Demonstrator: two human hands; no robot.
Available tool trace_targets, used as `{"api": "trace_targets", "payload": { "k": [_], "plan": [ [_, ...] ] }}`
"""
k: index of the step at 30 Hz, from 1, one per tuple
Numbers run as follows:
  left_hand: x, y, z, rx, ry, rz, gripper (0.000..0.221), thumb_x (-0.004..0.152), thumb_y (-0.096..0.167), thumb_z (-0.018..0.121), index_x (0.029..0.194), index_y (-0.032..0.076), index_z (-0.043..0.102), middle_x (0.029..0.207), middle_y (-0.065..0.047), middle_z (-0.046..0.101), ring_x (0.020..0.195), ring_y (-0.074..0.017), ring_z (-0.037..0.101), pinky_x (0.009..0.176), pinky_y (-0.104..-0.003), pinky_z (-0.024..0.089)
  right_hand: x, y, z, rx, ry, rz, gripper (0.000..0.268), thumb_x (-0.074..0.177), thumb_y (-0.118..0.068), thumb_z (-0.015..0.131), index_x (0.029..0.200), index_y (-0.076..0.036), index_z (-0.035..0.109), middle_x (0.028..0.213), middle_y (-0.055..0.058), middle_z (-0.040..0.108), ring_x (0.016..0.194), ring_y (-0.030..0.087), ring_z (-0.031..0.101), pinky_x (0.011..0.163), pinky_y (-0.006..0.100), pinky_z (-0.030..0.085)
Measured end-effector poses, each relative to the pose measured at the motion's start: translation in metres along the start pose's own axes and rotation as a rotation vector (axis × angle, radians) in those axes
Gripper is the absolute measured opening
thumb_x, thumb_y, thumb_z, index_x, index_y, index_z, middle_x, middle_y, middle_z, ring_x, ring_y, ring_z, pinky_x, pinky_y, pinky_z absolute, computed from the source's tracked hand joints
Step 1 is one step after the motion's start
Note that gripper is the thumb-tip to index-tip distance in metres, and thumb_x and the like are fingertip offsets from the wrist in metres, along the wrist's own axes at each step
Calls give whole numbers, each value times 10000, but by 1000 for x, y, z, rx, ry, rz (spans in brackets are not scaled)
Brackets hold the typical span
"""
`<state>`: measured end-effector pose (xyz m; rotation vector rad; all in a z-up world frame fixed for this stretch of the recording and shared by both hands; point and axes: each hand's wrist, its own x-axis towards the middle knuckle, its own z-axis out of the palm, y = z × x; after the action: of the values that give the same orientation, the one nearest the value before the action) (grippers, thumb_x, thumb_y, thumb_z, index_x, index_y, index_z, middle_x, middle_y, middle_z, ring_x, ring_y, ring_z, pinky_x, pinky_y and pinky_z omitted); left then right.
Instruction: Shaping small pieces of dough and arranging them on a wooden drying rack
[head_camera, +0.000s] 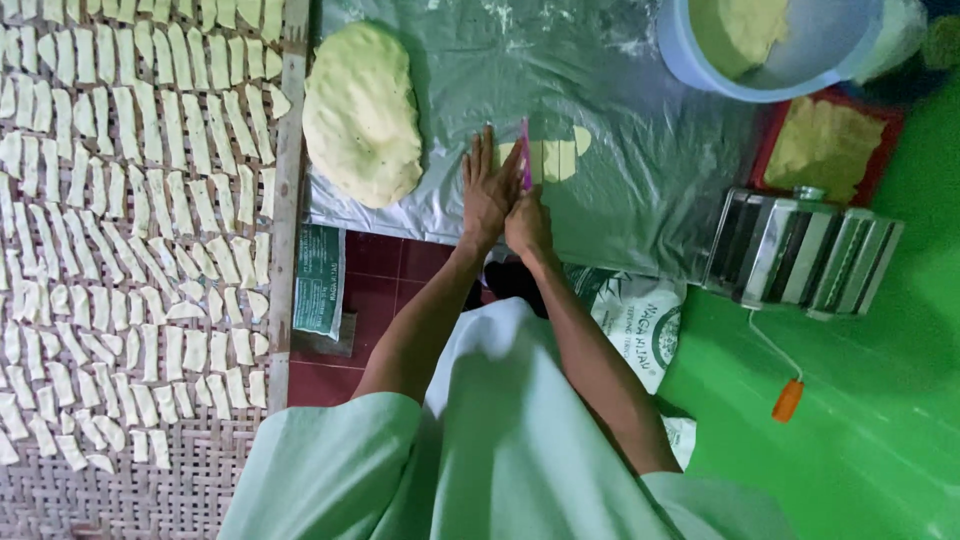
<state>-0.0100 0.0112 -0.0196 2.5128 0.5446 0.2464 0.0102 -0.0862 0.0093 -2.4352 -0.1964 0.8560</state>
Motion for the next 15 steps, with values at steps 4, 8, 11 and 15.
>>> {"api": "trace_targets", "payload": {
  "k": [4,8,11,15],
  "plan": [
    [5,-15,5,-65,-7,12,587,1065,324,532,1617,377,339,1697,-179,205,1569,-422,200,1249,-601,241,-14,27,24,63,75,6,406,1056,-158,345,1374,72,445,1154,370,680,1058,545,677,760,618,580],
    [3,-34,16,-139,6,23,664,996,201,612,1604,325,379,1643,-164,342,1527,-400,315,1220,-582,300,-27,34,24,42,68,-77,364,1011,-108,386,1324,63,460,1123,356,684,1030,545,677,761,645,565],
    [5,-40,2,-126,-88,62,727,926,190,703,1589,227,405,1640,-187,332,1532,-397,294,1238,-547,290,-16,14,9,7,-15,67,368,960,-98,472,1306,18,427,1109,339,691,1053,522,690,803,610,594],
    [7,-42,-12,-98,-124,64,708,928,245,706,1564,109,426,1647,-179,330,1539,-363,290,1257,-490,273,15,5,7,24,17,23,316,1022,-144,362,1288,-7,464,1097,327,706,1032,513,705,765,601,596]
  ]
}}
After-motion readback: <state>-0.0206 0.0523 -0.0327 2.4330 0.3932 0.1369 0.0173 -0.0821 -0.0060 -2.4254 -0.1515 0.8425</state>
